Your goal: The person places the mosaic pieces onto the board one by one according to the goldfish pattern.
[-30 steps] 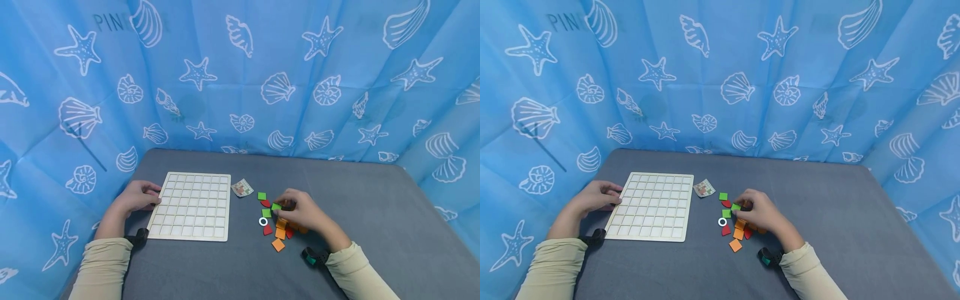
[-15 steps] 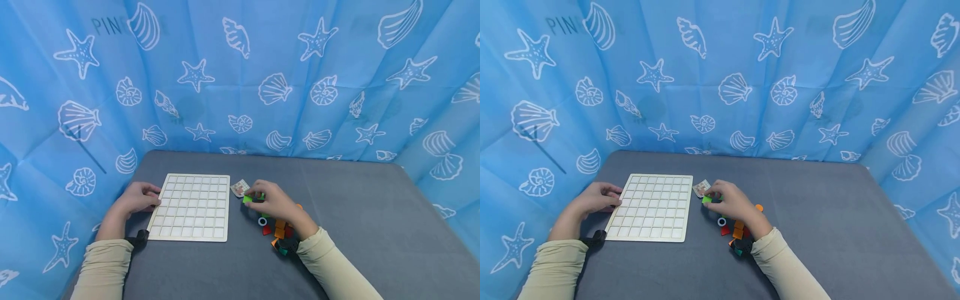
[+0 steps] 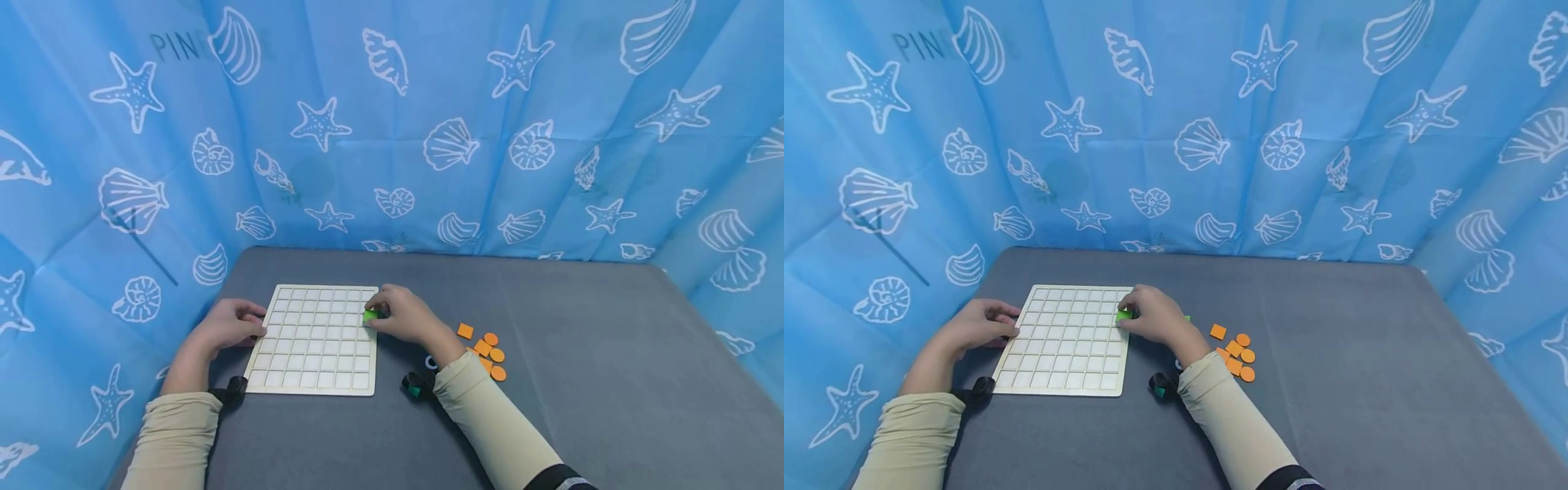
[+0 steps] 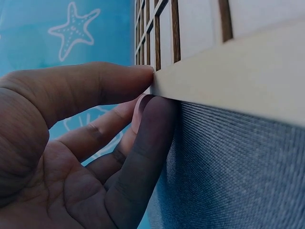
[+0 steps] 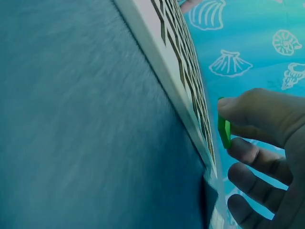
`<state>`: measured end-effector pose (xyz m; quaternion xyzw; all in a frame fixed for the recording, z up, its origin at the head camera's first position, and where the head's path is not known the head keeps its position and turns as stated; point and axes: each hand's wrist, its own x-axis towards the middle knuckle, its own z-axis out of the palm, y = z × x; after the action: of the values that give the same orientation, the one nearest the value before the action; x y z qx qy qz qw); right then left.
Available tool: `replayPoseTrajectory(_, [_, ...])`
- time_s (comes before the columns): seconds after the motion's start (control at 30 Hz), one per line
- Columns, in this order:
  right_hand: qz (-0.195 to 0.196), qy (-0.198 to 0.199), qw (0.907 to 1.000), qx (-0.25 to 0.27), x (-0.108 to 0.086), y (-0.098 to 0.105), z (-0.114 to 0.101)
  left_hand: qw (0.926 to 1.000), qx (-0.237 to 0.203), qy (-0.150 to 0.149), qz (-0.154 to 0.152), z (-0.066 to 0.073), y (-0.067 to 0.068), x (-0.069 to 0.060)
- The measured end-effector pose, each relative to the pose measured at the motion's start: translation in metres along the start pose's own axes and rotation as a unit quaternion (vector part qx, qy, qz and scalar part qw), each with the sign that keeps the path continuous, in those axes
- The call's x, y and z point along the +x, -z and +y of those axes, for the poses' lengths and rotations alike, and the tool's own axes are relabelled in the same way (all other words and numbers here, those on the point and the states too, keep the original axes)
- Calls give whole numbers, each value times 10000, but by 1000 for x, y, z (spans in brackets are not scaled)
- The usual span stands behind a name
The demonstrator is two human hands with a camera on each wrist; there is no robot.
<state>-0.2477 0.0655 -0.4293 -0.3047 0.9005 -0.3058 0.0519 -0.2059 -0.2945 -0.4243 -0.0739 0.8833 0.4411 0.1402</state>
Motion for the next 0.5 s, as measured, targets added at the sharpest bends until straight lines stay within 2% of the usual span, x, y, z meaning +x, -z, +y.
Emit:
replayPoseTrajectory(0.23, [-247, -216, 9993, -176, 9, -7, -4, 10000, -23, 35, -8, 0, -2, -1])
replayPoseTrajectory(0.5, [-302, -171, 9994, -81, 15, -11, -1, 10000, -4, 73, 38, -2, 0, 2])
